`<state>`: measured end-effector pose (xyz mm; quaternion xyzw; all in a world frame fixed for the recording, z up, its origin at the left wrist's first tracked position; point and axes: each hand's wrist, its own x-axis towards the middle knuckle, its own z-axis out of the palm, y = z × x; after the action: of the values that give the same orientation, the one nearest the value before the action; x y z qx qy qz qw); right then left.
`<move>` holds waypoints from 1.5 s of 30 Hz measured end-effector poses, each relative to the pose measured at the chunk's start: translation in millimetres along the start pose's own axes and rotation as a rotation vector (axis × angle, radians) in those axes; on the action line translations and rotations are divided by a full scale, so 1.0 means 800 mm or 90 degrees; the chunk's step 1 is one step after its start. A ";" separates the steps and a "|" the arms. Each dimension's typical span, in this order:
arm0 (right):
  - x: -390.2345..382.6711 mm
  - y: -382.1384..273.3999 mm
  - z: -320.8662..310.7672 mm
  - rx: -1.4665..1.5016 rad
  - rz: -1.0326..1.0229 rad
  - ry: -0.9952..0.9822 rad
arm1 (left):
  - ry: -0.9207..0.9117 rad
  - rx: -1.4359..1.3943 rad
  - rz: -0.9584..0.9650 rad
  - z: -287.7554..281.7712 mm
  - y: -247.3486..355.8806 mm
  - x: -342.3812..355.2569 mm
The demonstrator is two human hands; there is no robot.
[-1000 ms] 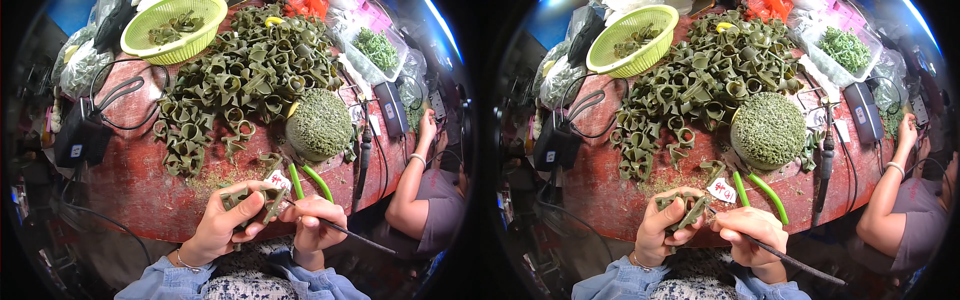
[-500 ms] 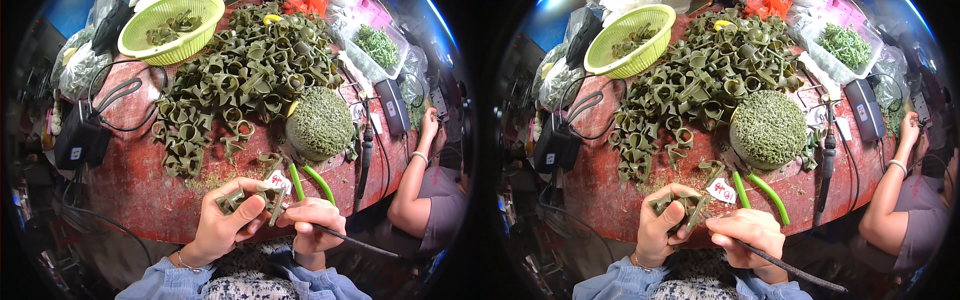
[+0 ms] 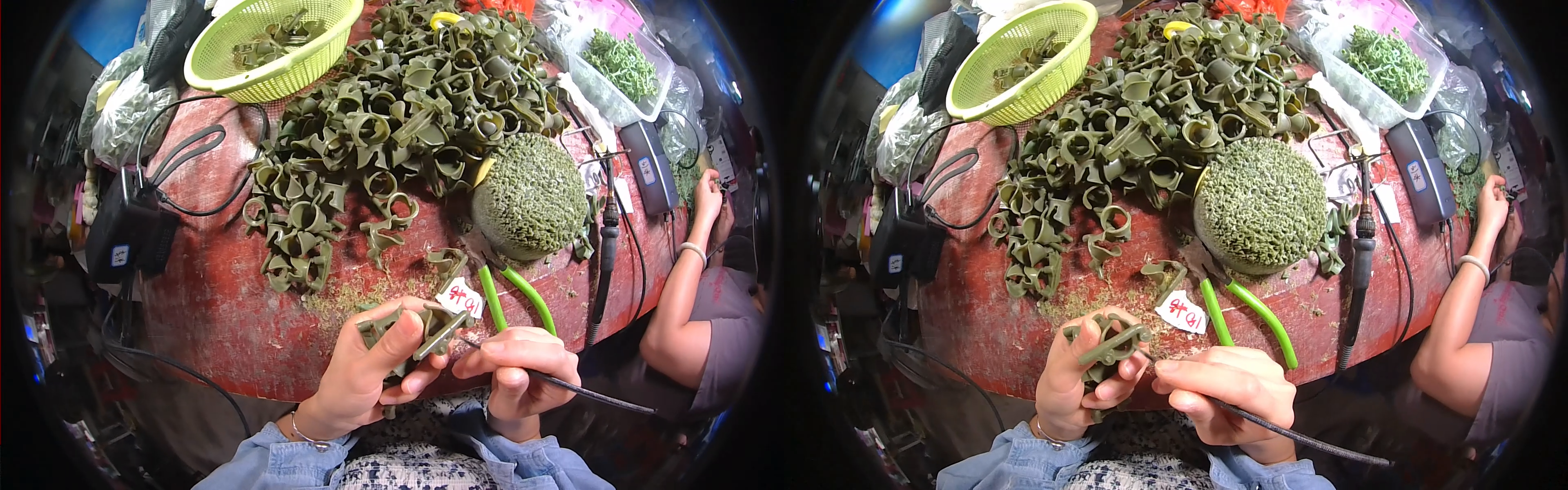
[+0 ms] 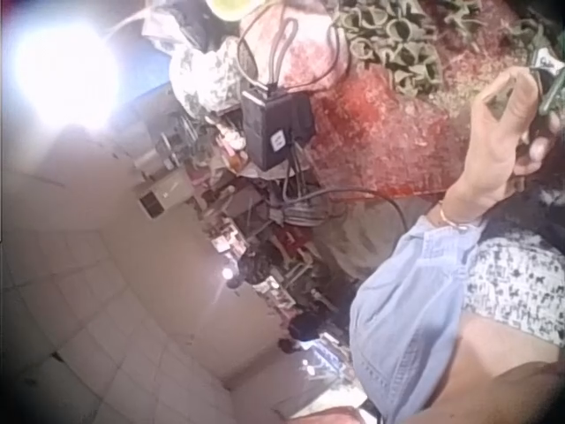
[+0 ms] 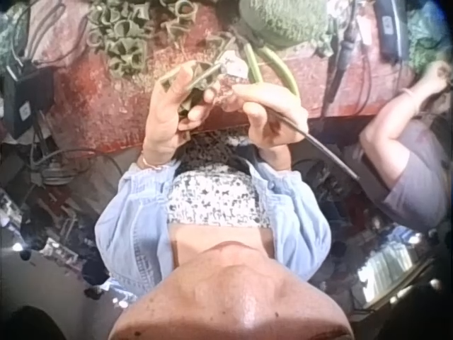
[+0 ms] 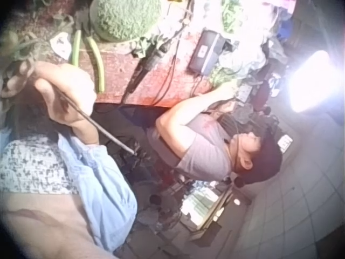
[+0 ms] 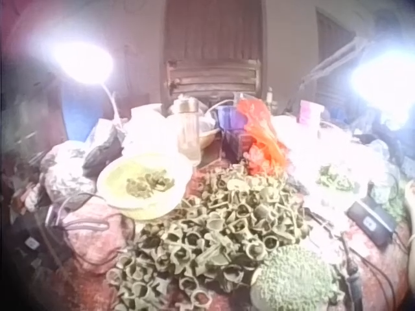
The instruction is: Carving and cleaning green wax components for jewelry or candles using a handheld scraping tool.
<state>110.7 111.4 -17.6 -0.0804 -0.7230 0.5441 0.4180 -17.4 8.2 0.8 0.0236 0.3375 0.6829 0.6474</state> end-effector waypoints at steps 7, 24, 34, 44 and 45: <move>-0.006 0.000 -0.004 -0.068 0.009 0.011 | 0.014 0.019 -0.012 0.001 0.000 0.001; -0.008 -0.002 0.007 -0.063 0.049 0.076 | 0.009 -0.034 -0.019 -0.001 -0.001 0.000; -0.005 -0.001 0.000 -0.018 -0.012 0.062 | 0.006 -0.012 -0.023 0.004 -0.004 0.005; -0.010 0.001 0.013 -0.121 -0.024 0.151 | 0.062 0.058 0.091 0.011 -0.009 0.001; -0.009 0.001 0.015 -0.165 -0.027 0.155 | 0.066 0.058 0.094 0.011 -0.009 -0.001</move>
<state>106.6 98.5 -22.6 -0.1831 -0.7328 0.4237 0.5000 -6.4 11.2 4.3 0.0426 0.3986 0.7132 0.5750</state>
